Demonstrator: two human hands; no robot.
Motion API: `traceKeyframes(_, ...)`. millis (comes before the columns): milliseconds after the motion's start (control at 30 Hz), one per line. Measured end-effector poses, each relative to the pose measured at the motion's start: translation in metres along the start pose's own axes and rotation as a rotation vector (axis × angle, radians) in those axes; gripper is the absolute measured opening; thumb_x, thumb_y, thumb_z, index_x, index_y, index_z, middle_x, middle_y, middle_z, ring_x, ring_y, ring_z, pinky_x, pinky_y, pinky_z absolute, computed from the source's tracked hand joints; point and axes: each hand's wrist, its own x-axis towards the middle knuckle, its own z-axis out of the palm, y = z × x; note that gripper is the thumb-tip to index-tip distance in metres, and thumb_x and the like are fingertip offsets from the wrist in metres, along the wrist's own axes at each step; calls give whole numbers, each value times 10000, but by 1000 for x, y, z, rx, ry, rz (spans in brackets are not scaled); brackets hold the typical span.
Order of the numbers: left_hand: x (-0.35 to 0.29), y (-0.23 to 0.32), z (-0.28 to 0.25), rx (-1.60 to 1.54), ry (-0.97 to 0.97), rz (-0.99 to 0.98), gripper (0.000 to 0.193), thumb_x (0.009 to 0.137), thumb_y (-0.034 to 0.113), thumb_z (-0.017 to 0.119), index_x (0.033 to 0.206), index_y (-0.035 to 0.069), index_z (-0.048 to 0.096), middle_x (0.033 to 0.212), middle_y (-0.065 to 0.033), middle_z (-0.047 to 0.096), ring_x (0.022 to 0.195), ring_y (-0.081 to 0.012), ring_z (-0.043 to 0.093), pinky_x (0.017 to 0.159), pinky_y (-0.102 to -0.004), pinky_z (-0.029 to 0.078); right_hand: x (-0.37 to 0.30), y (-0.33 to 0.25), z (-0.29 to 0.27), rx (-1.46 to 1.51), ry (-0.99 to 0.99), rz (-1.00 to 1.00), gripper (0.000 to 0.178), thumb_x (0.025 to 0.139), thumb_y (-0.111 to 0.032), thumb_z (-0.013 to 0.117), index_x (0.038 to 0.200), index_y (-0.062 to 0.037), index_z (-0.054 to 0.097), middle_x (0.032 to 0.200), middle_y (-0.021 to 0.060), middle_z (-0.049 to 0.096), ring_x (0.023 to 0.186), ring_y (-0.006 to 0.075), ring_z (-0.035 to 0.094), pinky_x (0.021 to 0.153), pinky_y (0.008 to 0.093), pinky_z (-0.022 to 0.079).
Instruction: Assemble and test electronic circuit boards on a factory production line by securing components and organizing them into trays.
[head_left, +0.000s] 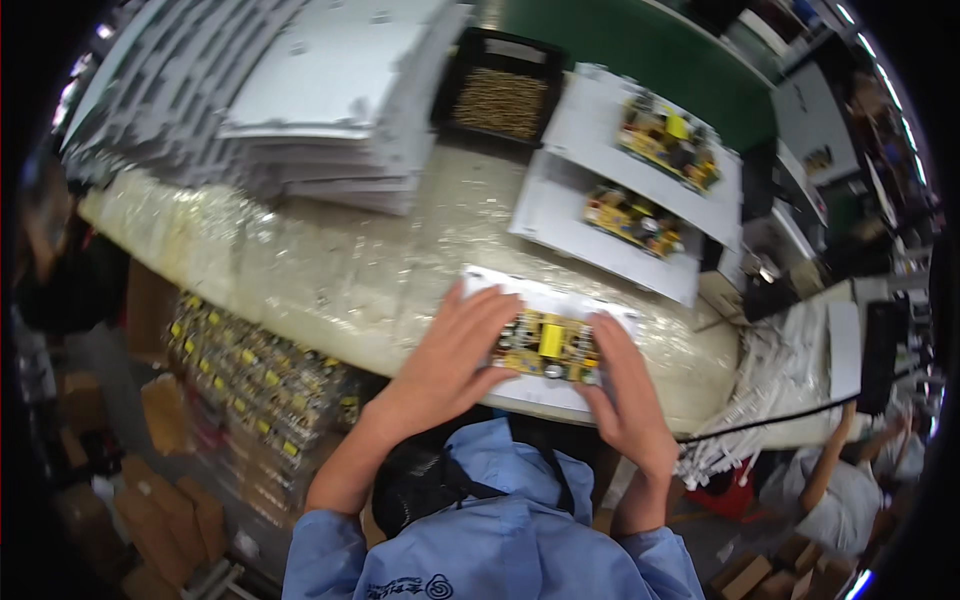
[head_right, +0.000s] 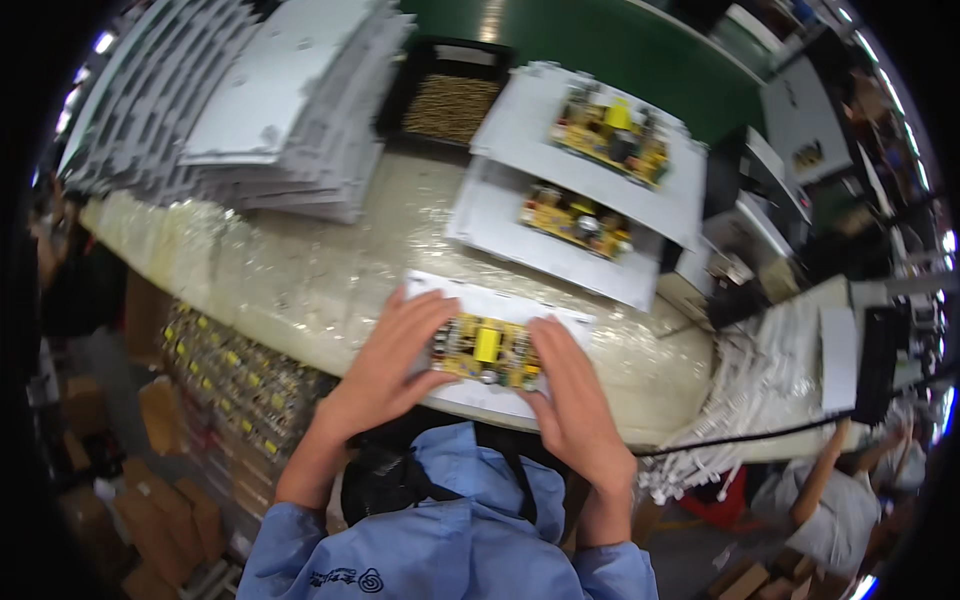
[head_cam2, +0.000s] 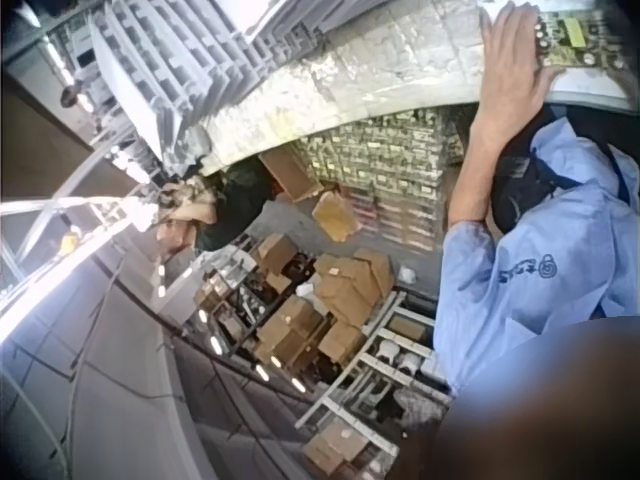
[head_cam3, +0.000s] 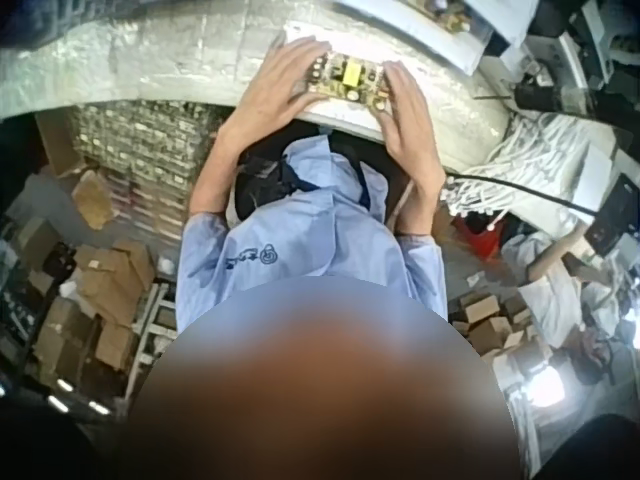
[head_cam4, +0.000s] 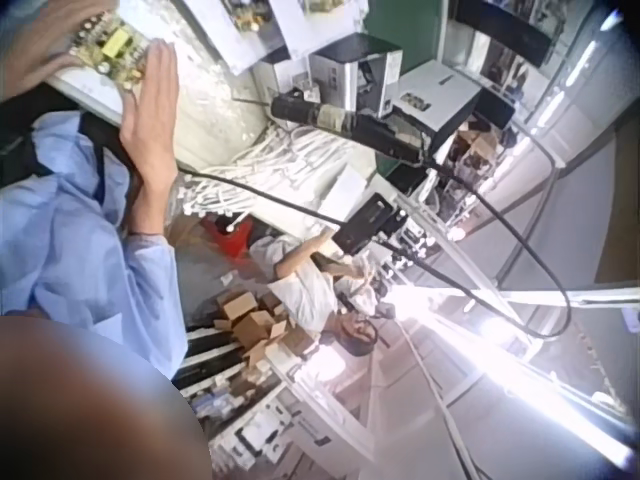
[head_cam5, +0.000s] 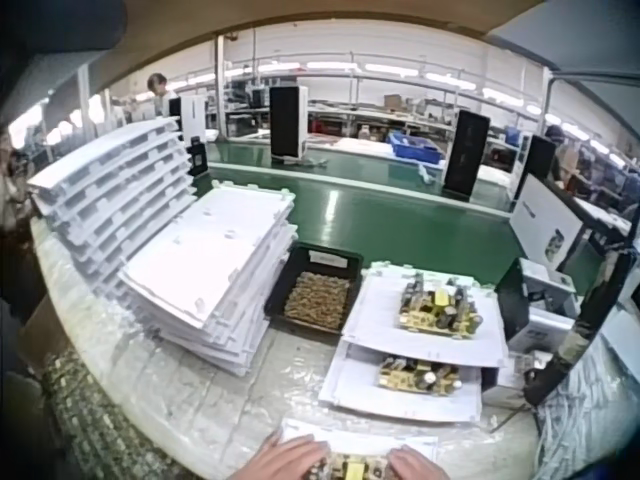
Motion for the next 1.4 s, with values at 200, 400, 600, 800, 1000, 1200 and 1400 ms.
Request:
traceKeyframes(200,5,1,22,72,26,106,743,846,243,709,1424,-73,365,1455,-218,418,1386,-378,373,1181,-550,236,-15,16,8,-78,95,60,749,829,-79,703,1482,23,352,1518,216,385,1408,378,365,1162,426,277)
traceKeyframes(400,-32,-1,5,-117,194,14,608,820,129,748,1381,49,526,1424,-195,485,1344,-410,437,1103,-479,384,-9,22,18,-87,193,43,802,772,-84,746,1482,-5,380,1498,194,430,1381,366,404,1153,419,288)
traceKeyframes(600,-145,-24,-5,149,749,-485,226,919,-13,584,1142,-20,625,1202,-119,618,1089,-210,597,982,-326,452,3,18,13,-158,222,-13,802,742,-141,798,1453,-34,442,1475,172,460,1344,362,444,1111,421,353)
traceKeyframes(800,-259,-57,14,808,298,-657,453,883,85,721,1294,18,543,1240,-147,581,1221,-322,505,1043,-423,383,-2,24,16,-108,248,-53,751,770,-108,771,1448,-45,455,1483,142,471,1353,333,448,1123,408,355)
traceKeyframes(1000,-286,-70,11,651,340,-877,388,927,69,665,1299,41,559,1150,-145,607,1060,-265,591,922,-368,459,-10,31,19,-74,316,-118,706,799,-113,748,1444,-61,465,1455,131,496,1323,327,472,1084,406,378)
traceKeyframes(1200,-268,-75,14,628,348,-771,299,996,64,553,1293,61,588,1024,-136,621,873,-238,617,785,-339,497,-12,34,19,-42,347,-153,657,830,-129,721,1438,-67,477,1441,133,500,1298,323,486,1075,411,383)
traceKeyframes(1400,-265,-76,31,713,264,-820,566,919,138,688,1438,86,469,1175,-147,591,1065,-294,581,966,-392,427,-11,33,21,-59,360,-144,641,837,-126,713,1433,-70,485,1434,134,502,1285,328,493,1068,420,394)
